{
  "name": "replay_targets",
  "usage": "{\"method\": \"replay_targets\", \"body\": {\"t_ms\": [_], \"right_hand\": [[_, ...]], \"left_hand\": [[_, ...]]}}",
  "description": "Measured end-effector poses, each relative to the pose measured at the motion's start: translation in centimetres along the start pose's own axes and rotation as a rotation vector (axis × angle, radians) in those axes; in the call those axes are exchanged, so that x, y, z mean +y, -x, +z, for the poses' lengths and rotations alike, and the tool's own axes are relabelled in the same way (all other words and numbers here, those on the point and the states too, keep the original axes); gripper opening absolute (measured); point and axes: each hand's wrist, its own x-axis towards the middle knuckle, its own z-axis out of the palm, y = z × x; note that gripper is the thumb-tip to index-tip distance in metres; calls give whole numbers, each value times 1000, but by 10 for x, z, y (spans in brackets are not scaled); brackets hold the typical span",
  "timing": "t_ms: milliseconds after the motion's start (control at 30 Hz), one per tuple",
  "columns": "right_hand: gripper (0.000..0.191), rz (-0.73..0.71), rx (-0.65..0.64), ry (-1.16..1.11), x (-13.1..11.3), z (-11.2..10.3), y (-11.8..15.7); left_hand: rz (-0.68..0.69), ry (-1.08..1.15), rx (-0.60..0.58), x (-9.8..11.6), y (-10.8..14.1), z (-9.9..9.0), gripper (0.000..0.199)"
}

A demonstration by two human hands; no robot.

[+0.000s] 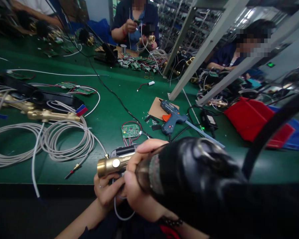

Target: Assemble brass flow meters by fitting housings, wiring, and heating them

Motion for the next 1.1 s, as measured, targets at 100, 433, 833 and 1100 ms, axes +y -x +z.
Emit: {"method": "replay_targets", "body": {"t_ms": [100, 433, 833, 1100], "right_hand": [[32, -90, -64, -23, 2, 4, -5], [44, -208, 10, -506, 5, -33, -10], [45, 214, 829, -746, 52, -185, 11], [52, 377, 842, -865, 82, -191, 8]], "left_hand": [[31, 12, 0, -1, -1, 0, 15], [122, -17, -121, -8, 3, -13, 16], [133, 5, -132, -51, -104, -44, 13], [-229, -95, -1059, -70, -181, 115, 19]]}}
